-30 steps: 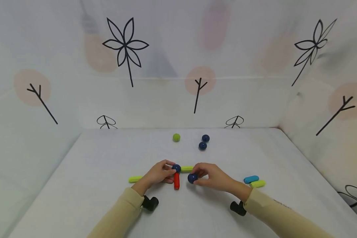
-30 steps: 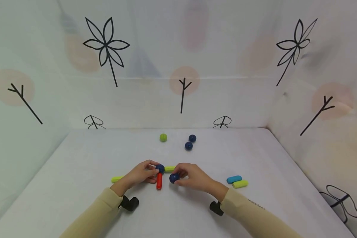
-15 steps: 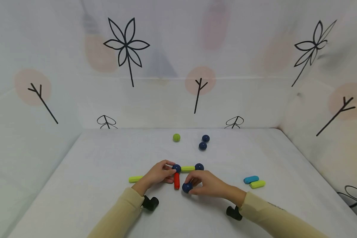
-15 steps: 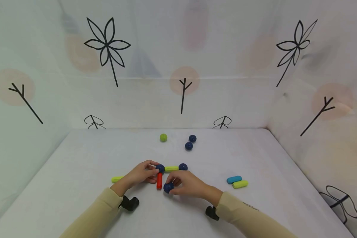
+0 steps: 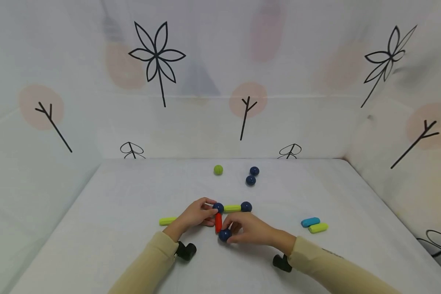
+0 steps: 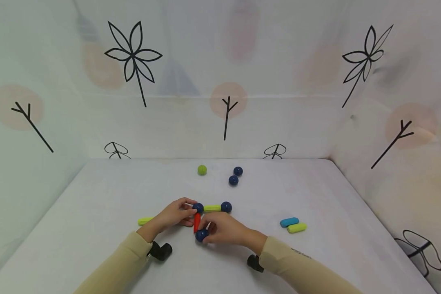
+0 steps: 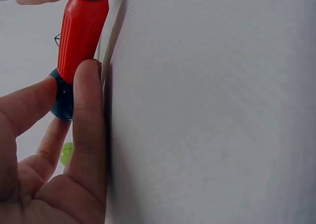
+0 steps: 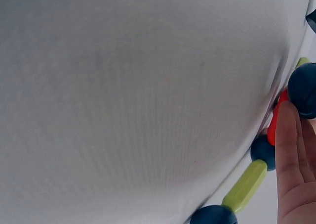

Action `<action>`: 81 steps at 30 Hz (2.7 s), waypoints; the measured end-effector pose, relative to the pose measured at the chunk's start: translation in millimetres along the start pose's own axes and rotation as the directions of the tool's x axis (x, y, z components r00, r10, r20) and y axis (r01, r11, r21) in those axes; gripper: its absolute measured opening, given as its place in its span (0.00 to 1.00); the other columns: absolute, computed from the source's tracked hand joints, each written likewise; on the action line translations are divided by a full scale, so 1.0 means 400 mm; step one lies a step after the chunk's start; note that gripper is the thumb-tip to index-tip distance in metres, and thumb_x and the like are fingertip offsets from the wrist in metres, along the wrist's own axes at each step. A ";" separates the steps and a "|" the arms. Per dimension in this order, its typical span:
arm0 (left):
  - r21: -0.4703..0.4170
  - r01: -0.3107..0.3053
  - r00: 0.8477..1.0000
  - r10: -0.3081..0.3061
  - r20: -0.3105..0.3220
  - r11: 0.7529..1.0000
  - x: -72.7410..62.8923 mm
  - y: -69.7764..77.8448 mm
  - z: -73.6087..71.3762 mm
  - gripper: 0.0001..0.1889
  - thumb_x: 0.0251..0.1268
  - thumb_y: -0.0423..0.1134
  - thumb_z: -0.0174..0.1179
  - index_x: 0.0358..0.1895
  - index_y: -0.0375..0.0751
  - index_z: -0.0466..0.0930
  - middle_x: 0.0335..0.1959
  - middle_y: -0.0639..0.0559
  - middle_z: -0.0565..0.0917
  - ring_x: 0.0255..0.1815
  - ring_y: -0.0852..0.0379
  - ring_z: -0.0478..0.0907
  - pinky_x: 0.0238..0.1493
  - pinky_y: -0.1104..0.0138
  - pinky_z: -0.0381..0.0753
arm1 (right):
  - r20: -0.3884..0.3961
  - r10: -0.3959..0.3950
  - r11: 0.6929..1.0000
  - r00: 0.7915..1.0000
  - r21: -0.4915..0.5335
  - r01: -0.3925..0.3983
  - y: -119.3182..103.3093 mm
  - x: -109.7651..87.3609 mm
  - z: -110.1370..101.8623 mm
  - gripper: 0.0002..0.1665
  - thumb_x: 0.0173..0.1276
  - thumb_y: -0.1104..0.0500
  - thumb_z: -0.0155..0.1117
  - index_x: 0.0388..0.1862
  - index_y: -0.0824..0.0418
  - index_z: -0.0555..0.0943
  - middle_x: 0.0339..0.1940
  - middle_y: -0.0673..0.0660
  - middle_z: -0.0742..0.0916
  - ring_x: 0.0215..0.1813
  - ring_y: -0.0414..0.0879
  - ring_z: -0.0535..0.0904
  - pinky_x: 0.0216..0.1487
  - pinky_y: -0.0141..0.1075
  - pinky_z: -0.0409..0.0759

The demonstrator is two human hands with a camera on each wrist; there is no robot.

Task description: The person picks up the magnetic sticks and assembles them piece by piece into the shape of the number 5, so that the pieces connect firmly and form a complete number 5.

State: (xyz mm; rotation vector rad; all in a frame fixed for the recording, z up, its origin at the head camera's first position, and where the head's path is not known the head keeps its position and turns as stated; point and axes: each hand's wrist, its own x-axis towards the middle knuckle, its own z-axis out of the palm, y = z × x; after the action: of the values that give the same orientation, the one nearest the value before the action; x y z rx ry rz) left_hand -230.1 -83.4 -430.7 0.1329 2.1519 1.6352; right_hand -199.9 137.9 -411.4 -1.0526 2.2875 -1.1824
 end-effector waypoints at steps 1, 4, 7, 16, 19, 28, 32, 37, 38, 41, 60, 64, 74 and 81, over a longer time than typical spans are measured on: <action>0.004 -0.001 1.000 0.001 0.000 1.000 0.000 0.000 0.000 0.20 0.73 0.33 0.58 0.64 0.31 0.70 0.49 0.39 0.78 0.30 0.57 0.83 0.38 0.64 0.86 | 0.005 0.007 1.000 1.000 -0.002 -0.007 0.000 0.002 0.001 0.16 0.60 0.68 0.74 0.46 0.60 0.81 0.42 0.48 0.84 0.42 0.37 0.81 0.47 0.31 0.82; 0.007 0.004 1.000 -0.004 -0.007 1.000 -0.001 0.001 0.001 0.20 0.73 0.34 0.58 0.64 0.31 0.70 0.49 0.39 0.78 0.31 0.57 0.82 0.38 0.64 0.86 | 0.018 0.018 1.000 1.000 -0.006 -0.018 -0.002 0.005 0.004 0.15 0.60 0.67 0.74 0.45 0.61 0.81 0.41 0.48 0.85 0.42 0.37 0.82 0.47 0.30 0.82; 0.009 0.004 1.000 -0.004 -0.012 1.000 -0.002 0.002 0.002 0.20 0.73 0.34 0.58 0.64 0.31 0.70 0.50 0.39 0.78 0.32 0.57 0.82 0.38 0.63 0.86 | 0.029 0.029 1.000 0.999 -0.011 -0.029 -0.004 0.006 0.005 0.15 0.60 0.67 0.74 0.45 0.62 0.82 0.41 0.48 0.85 0.41 0.37 0.82 0.46 0.30 0.82; 0.005 0.001 1.000 -0.001 -0.017 1.000 0.001 0.000 0.002 0.20 0.73 0.34 0.58 0.63 0.31 0.71 0.50 0.39 0.79 0.34 0.55 0.83 0.39 0.63 0.86 | 0.033 0.052 0.998 0.998 -0.022 -0.051 -0.010 0.013 0.009 0.15 0.60 0.68 0.74 0.45 0.61 0.82 0.42 0.49 0.85 0.42 0.37 0.83 0.46 0.29 0.81; 0.001 0.000 1.000 0.000 -0.017 1.000 0.004 -0.002 0.002 0.19 0.73 0.34 0.58 0.63 0.31 0.71 0.50 0.39 0.79 0.35 0.55 0.83 0.39 0.63 0.86 | 0.028 0.050 0.998 0.998 -0.027 -0.049 -0.009 0.014 0.009 0.14 0.60 0.68 0.73 0.44 0.60 0.82 0.41 0.49 0.85 0.42 0.38 0.83 0.46 0.29 0.81; 0.003 -0.001 1.000 0.001 -0.010 1.000 0.007 -0.004 0.001 0.20 0.73 0.34 0.58 0.63 0.31 0.71 0.51 0.38 0.78 0.33 0.56 0.84 0.39 0.64 0.86 | 0.011 0.062 0.998 0.998 -0.031 -0.062 -0.009 0.004 0.001 0.14 0.60 0.68 0.73 0.44 0.61 0.82 0.41 0.49 0.85 0.42 0.40 0.83 0.47 0.29 0.81; 0.007 0.001 1.000 -0.001 -0.005 1.000 0.007 -0.003 -0.001 0.20 0.73 0.35 0.58 0.64 0.31 0.70 0.50 0.39 0.79 0.32 0.56 0.84 0.39 0.64 0.86 | -0.006 0.064 0.997 0.998 -0.036 -0.064 -0.009 -0.007 -0.007 0.14 0.60 0.68 0.73 0.44 0.62 0.81 0.42 0.51 0.85 0.43 0.41 0.83 0.47 0.30 0.81; 0.024 0.016 1.000 -0.016 -0.009 1.000 0.009 -0.004 -0.001 0.21 0.73 0.36 0.59 0.64 0.33 0.70 0.49 0.40 0.79 0.31 0.56 0.84 0.39 0.64 0.86 | -0.032 0.088 0.994 0.996 -0.054 -0.090 -0.001 -0.023 -0.015 0.14 0.61 0.67 0.72 0.45 0.61 0.81 0.42 0.52 0.85 0.43 0.39 0.82 0.47 0.29 0.81; 0.026 0.016 1.000 -0.016 -0.009 1.000 0.009 -0.004 -0.001 0.21 0.73 0.36 0.59 0.64 0.32 0.70 0.49 0.40 0.79 0.31 0.56 0.84 0.39 0.64 0.86 | -0.040 0.093 0.994 0.995 -0.059 -0.095 0.002 -0.027 -0.017 0.13 0.62 0.67 0.72 0.45 0.61 0.81 0.42 0.52 0.85 0.42 0.39 0.82 0.47 0.29 0.81; 0.031 0.014 1.000 -0.013 -0.011 0.999 0.008 -0.003 0.000 0.20 0.73 0.36 0.59 0.64 0.32 0.70 0.49 0.40 0.79 0.31 0.56 0.84 0.39 0.64 0.86 | -0.057 0.101 0.992 0.993 -0.066 -0.105 0.006 -0.039 -0.022 0.13 0.62 0.67 0.71 0.45 0.62 0.81 0.41 0.52 0.85 0.42 0.39 0.82 0.46 0.29 0.81; 0.008 0.003 1.000 -0.003 -0.003 1.000 0.010 -0.008 -0.002 0.20 0.73 0.35 0.58 0.64 0.33 0.70 0.50 0.40 0.78 0.32 0.57 0.84 0.39 0.64 0.86 | -0.129 0.104 0.987 0.986 -0.112 -0.118 0.030 -0.107 -0.067 0.13 0.63 0.67 0.71 0.45 0.64 0.81 0.40 0.53 0.85 0.42 0.40 0.82 0.45 0.30 0.82; 0.001 0.003 1.000 -0.003 -0.010 1.000 0.010 -0.008 -0.002 0.20 0.74 0.35 0.58 0.64 0.32 0.70 0.50 0.40 0.78 0.31 0.57 0.83 0.39 0.64 0.86 | -0.154 0.097 0.986 0.983 -0.123 -0.117 0.039 -0.124 -0.076 0.13 0.62 0.67 0.71 0.45 0.64 0.80 0.40 0.53 0.85 0.42 0.41 0.82 0.45 0.31 0.83; 0.000 0.011 0.999 -0.011 -0.039 1.000 0.008 -0.002 0.005 0.20 0.73 0.34 0.59 0.64 0.32 0.71 0.49 0.39 0.79 0.31 0.56 0.83 0.39 0.63 0.86 | -0.209 0.108 0.978 0.972 -0.155 -0.143 0.059 -0.168 -0.095 0.11 0.63 0.67 0.71 0.44 0.63 0.81 0.40 0.52 0.85 0.40 0.38 0.80 0.44 0.31 0.83; 0.000 0.019 0.998 -0.019 -0.061 1.000 0.013 0.001 0.007 0.20 0.73 0.34 0.59 0.64 0.32 0.71 0.50 0.40 0.79 0.31 0.57 0.82 0.38 0.64 0.86 | -0.253 0.079 0.977 0.964 -0.170 -0.125 0.075 -0.200 -0.111 0.11 0.62 0.68 0.71 0.42 0.64 0.81 0.40 0.54 0.85 0.41 0.39 0.81 0.44 0.32 0.83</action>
State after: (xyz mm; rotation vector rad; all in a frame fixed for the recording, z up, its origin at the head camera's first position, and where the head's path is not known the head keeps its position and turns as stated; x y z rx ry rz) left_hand -233.6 -79.2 -432.5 0.0636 2.1922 1.6479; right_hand -187.3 233.3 -411.5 -0.8769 2.6527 -1.1307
